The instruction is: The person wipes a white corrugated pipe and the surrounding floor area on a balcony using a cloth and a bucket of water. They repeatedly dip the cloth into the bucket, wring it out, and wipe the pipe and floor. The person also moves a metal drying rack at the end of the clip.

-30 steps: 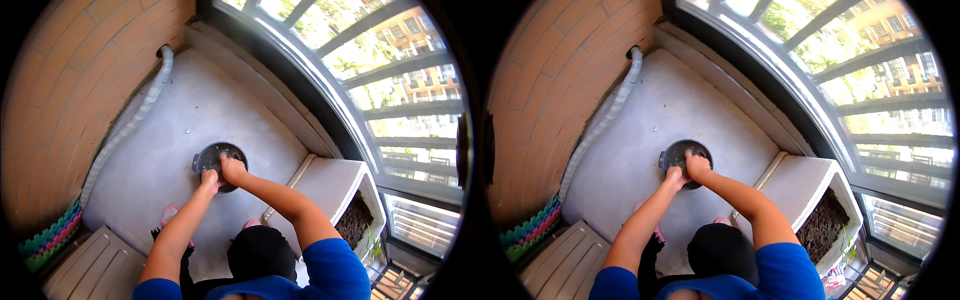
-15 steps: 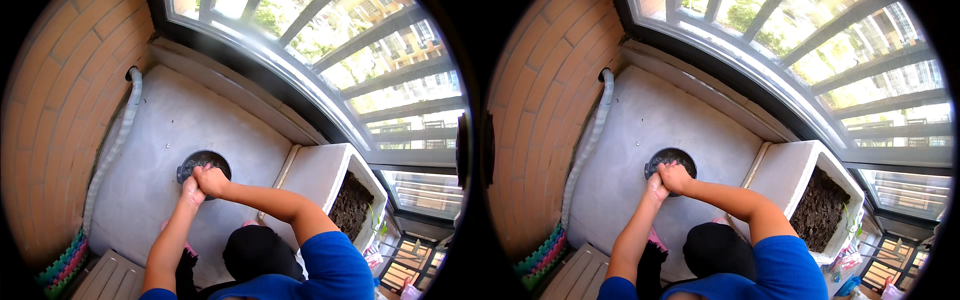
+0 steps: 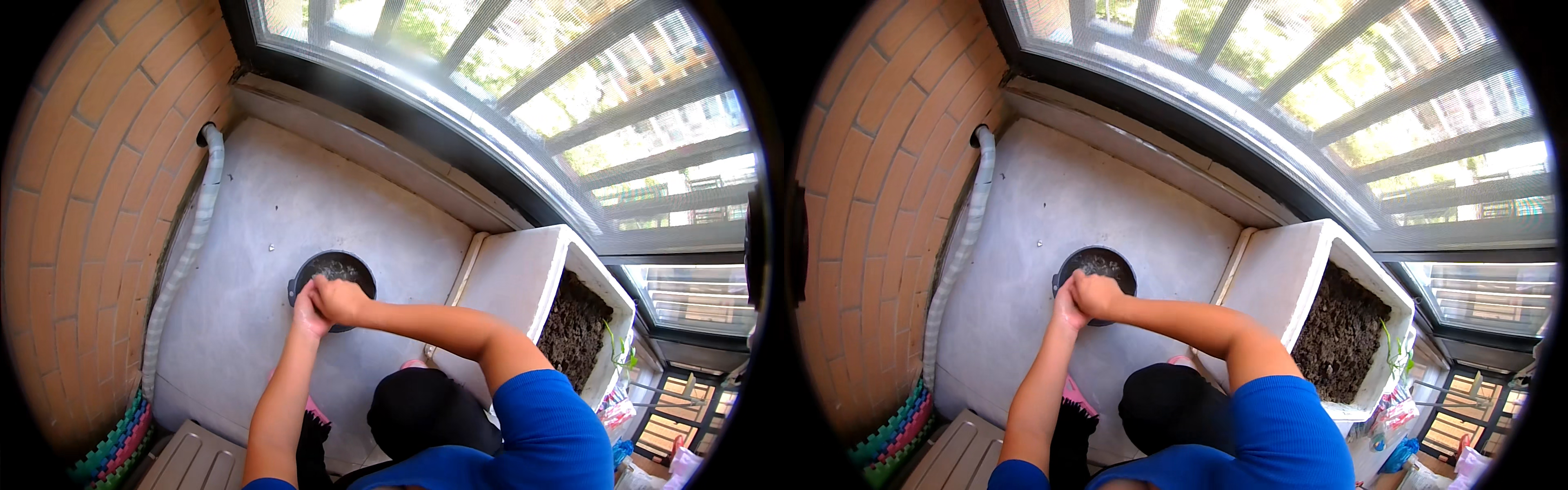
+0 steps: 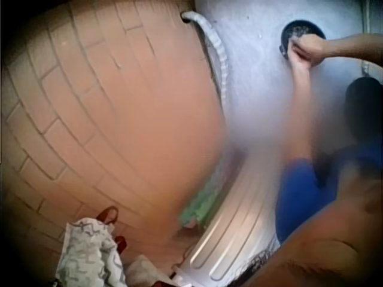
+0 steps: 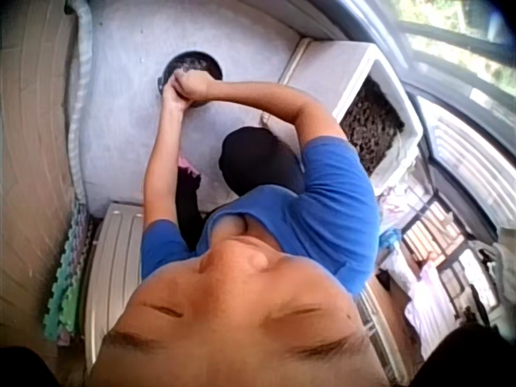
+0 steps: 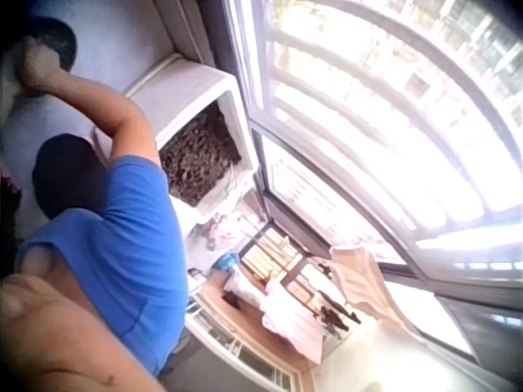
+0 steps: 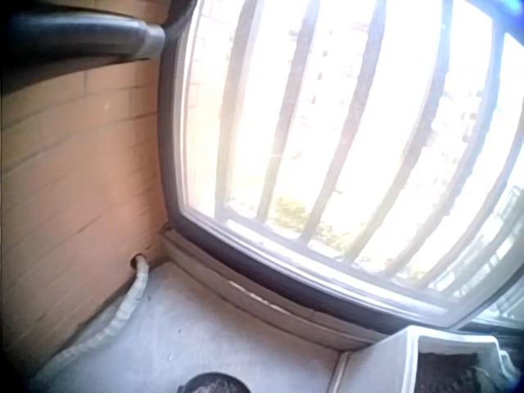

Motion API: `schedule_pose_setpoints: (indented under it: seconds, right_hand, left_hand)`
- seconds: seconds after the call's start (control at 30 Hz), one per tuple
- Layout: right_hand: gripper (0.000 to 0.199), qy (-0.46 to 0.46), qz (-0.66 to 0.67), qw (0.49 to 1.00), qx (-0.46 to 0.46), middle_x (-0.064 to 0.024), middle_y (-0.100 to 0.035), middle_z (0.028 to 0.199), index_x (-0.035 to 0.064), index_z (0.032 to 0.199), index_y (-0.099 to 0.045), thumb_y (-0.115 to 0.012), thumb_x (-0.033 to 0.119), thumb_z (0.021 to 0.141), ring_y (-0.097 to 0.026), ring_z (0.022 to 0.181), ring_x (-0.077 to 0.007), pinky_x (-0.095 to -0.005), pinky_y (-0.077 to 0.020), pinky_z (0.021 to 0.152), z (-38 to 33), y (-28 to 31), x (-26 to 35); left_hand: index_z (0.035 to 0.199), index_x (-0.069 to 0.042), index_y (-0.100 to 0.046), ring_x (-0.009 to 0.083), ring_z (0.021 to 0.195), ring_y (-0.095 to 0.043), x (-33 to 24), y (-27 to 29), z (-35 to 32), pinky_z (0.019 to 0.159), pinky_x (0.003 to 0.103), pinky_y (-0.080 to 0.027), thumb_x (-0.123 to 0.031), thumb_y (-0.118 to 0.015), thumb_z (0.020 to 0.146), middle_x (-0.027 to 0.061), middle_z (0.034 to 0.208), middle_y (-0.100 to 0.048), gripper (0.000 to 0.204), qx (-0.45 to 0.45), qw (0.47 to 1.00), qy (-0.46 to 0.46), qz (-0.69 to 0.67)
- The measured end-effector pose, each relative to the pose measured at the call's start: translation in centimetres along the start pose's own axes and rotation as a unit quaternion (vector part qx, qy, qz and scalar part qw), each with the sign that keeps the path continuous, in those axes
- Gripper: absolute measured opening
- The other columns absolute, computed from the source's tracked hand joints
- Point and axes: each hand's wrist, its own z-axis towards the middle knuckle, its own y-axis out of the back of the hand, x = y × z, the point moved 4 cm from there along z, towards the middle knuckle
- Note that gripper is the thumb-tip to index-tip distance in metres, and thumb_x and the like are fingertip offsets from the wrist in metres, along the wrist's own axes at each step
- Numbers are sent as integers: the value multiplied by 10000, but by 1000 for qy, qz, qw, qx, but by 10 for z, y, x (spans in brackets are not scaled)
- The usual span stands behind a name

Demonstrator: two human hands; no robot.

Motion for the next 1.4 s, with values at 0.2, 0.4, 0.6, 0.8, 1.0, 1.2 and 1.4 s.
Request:
schedule_pose_setpoints:
  seconds: [0.2, 0.4, 0.6, 0.8, 1.0, 1.2, 1.4]
  right_hand:
    - [165, 153, -75, 982, -78, -198, -570, 628, -6, 788, -440, -480, 153, 791, -577, 537, -342, -429, -444, 462, -11, 4, 20]
    - [129, 86, -93, 989, -76, -176, -587, 707, 15, 809, -464, -500, 123, 747, -604, 658, -309, -399, -479, 531, 13, -2, -11]
    - [226, 23, -204, 978, -20, -153, -549, 940, 26, 927, -520, -536, 163, 748, -574, 852, -265, -343, -496, 652, 29, -41, -44]
    - [212, 158, -281, 947, -8, -77, -567, 944, 89, 911, -554, -550, 183, 721, -511, 925, -236, -331, -428, 718, 13, -31, -38]
    - [273, 160, -122, 979, 35, -127, -565, 903, 32, 931, -567, -601, 52, 661, -534, 885, -295, -401, -453, 737, -6, 16, -2]
    - [242, 100, 210, 972, -34, -184, -579, 880, 15, 901, -597, -541, 20, 665, -563, 846, -313, -369, -459, 753, -23, 56, 31]
    - [227, 32, 177, 979, -100, -221, -595, 896, -10, 953, -588, -465, 64, 777, -584, 786, -361, -384, -467, 722, -24, 42, -11]
  left_hand:
    - [1237, 9, -335, 315, 1185, -357, -2, -14, -8, 1003, 409, -283, -218, -292, 903, 167, 1289, -372, 406, 189, 979, -28, -74]
    - [1224, -44, -370, 273, 1158, -401, 4, -26, -28, 969, 440, -336, -283, -243, 946, 126, 1260, -402, 388, 63, 997, -14, -32]
    - [1212, -16, -368, 302, 1067, -468, 2, -22, -57, 899, 443, -411, -107, -433, 875, 156, 1245, -390, 355, -69, 964, -61, 250]
    - [1121, 7, -422, 216, 889, -552, -15, 1, -57, 729, 328, -513, 75, -469, 774, 135, 1109, -456, 357, -79, 912, -196, 350]
    - [1122, -31, -445, 247, 847, -570, -20, -29, -71, 704, 295, -486, -1, -661, 644, 137, 1074, -486, 525, -44, 603, -401, 688]
    - [1087, -27, -469, 248, 906, -573, -20, -22, -62, 768, 315, -455, -2, -580, 710, 142, 1018, -560, 394, -26, 672, -425, 606]
    - [1199, -4, -407, 192, 996, -500, -15, -37, -51, 836, 290, -406, 63, -413, 746, 105, 1158, -486, 458, 28, 896, -281, 343]
